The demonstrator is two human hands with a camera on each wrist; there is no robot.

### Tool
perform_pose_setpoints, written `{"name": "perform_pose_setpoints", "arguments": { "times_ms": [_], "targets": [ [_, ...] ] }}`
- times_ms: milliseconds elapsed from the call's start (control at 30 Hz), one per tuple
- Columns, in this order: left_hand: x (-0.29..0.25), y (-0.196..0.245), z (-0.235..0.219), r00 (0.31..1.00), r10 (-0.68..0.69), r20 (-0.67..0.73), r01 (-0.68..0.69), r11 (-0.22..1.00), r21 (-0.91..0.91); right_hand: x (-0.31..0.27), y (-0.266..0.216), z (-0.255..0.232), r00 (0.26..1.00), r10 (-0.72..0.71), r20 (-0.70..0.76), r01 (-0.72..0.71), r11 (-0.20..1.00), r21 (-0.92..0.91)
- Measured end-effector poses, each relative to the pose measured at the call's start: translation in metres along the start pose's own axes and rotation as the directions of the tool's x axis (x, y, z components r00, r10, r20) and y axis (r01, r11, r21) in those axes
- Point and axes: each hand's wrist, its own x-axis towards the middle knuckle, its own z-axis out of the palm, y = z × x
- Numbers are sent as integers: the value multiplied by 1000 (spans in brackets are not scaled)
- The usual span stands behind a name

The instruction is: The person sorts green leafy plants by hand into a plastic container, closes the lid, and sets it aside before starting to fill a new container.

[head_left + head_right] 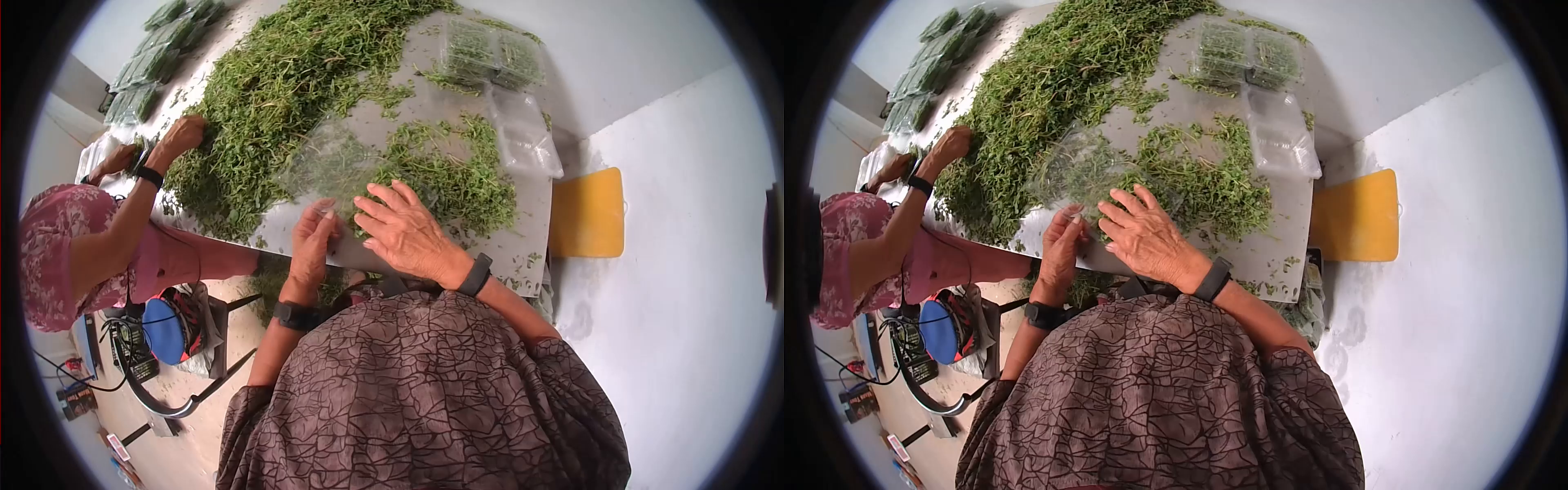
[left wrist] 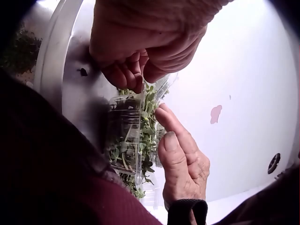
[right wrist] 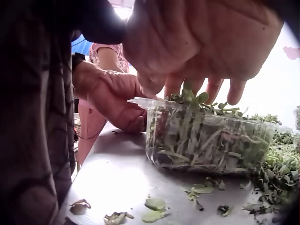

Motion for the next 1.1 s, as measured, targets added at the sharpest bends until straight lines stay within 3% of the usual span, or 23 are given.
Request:
{"name": "perform_pose_setpoints", "arguments": {
  "times_ms": [67,100,167,233,267,333,533,667,767,867,933,967,1033,1067,1100],
  "targets": [
    [2,12,-8,999,7,-34,-6,999,40,6,3,-4,978,19,-210,-29,998,-48],
    [-8,-15,23,999,-33,-23,32,999,-38,-28,22,-18,990,39,-132,-50,996,-78],
    [-3,-9,14,999,-12,-44,11,999,-34,-32,52,-13,931,161,-327,-228,957,-180],
    [-5,-1,6,999,-8,-52,7,1000,-25,-43,70,-16,881,267,-389,-359,915,-184],
    [-4,1,5,998,0,-56,-2,999,-36,-48,79,-18,879,267,-395,-359,916,-180],
    [-2,-4,5,998,7,-62,-12,997,-73,-59,95,-25,818,395,-418,-487,862,-139],
    [-9,-3,5,995,7,-95,-17,994,-105,-67,118,-6,808,479,-343,-555,815,-167],
    [-8,-2,4,995,2,-97,-12,994,-107,-63,123,0,800,468,-376,-563,802,-200],
    [-7,-5,4,992,-2,-124,-11,994,-111,-62,121,-10,799,524,-294,-586,788,-188],
    [-5,-10,1,993,-3,-118,-13,991,-135,-62,117,-19,784,522,-336,-579,810,-93],
    [-4,-10,1,991,-7,-135,-11,992,-128,-62,113,-24,681,511,-524,-518,842,150],
    [-5,-11,1,989,-11,-146,-7,993,-120,-61,112,-29,682,512,-523,-516,843,152],
    [-5,-11,2,988,-23,-153,4,992,-127,-61,108,-40,613,689,-387,-538,723,434],
    [-5,-10,2,987,-33,-160,11,991,-137,-63,111,-39,613,688,-388,-537,723,434],
    [-3,-11,1,987,-29,-161,7,991,-137,-64,112,-39,612,707,-353,-461,682,567]
  ]
}}
